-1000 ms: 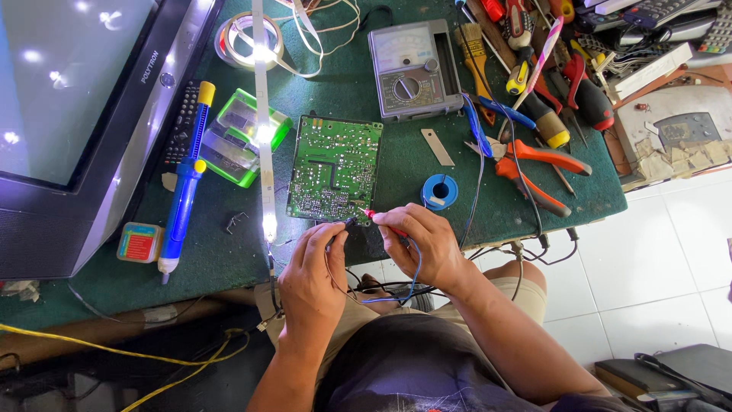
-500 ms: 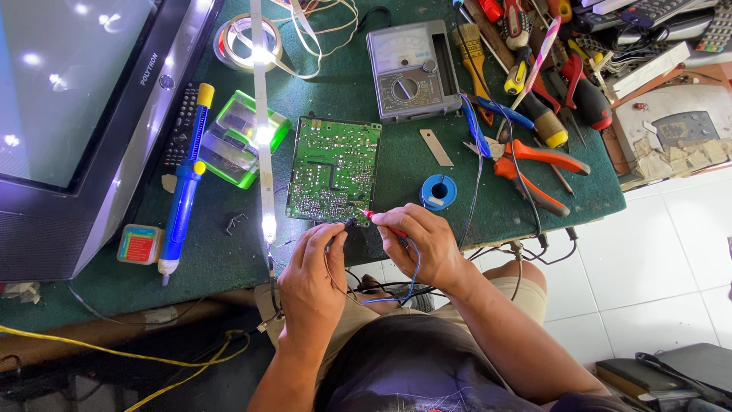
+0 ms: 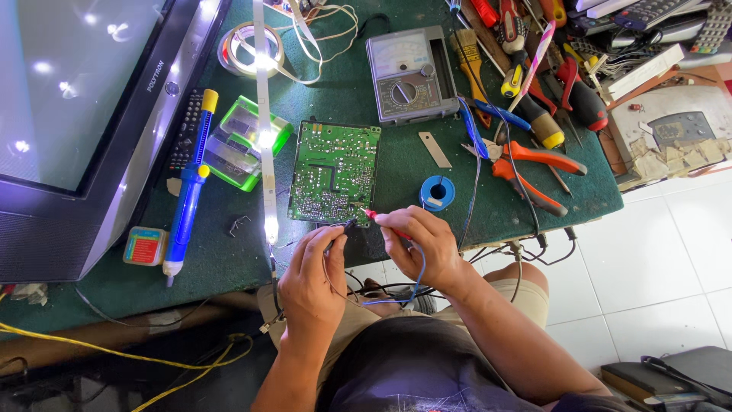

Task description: The person works on a green circuit board, using a soldering iron to attach wires and components. They also use a multimeter to test connections and handle solder wire and various tools on the workbench.

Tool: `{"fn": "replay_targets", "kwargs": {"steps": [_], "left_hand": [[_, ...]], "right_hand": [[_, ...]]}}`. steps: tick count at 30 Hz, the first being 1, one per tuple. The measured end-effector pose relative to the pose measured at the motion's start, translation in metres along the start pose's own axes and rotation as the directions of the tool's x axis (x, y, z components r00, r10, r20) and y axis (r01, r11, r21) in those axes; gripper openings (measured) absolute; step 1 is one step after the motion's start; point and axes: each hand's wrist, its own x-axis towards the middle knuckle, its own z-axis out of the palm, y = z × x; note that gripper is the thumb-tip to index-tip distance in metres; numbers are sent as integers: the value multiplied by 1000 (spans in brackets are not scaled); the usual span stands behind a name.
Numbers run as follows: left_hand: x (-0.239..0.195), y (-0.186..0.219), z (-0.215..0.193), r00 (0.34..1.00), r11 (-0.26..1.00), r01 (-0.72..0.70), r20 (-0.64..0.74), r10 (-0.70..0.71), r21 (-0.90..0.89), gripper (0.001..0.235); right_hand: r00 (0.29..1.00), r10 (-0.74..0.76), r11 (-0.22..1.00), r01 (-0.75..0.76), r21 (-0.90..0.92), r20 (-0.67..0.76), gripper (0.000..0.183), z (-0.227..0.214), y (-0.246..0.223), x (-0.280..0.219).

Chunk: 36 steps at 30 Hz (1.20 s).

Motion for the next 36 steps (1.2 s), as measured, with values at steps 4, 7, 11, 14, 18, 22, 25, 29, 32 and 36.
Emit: {"fn": "replay_targets", "kwargs": {"steps": [4,7,11,14,18,22,25,29,32,36], "left_hand": [[-3,11,-10,998,995,-40,-53,35,-90,15],[-9,17,-14,998,993,-46,-53,41,-110,15],[-24,19,-19,993,978,-113,-47,106,-176,16],[-49,22,-23,992,955,-124,-10,126,-268,15],[-83,24,-22,988,945,-57,117,100,-321,13],[-94,25,-14,979,944,-45,173,106,-327,14],[-90,28,-11,971,941,-84,186,152,-328,13],[-75,41,-11,971,918,-99,164,174,-384,14],[-76,39,-9,956,909,-77,227,184,-410,17],[-82,34,-8,964,910,-71,208,168,-408,14]], "right_hand": [[982,-23,1000,25,9,-188,13,-1,-1,-9],[965,-90,993,106,55,-245,15,-8,-3,-18],[962,-117,992,125,16,-247,11,-50,-33,-39],[961,116,993,-118,6,-250,37,-80,-60,-73],[836,352,902,-423,-84,-421,30,-111,-75,-107],[526,778,477,-851,-222,-344,12,-131,-62,-129],[353,907,264,-901,-343,-228,27,-129,-39,-138],[556,807,455,-800,-390,-199,13,-121,-10,-164],[451,872,359,-853,-379,-189,12,-131,-18,-151],[336,934,241,-842,-483,-119,16,-141,-15,-149]]}}
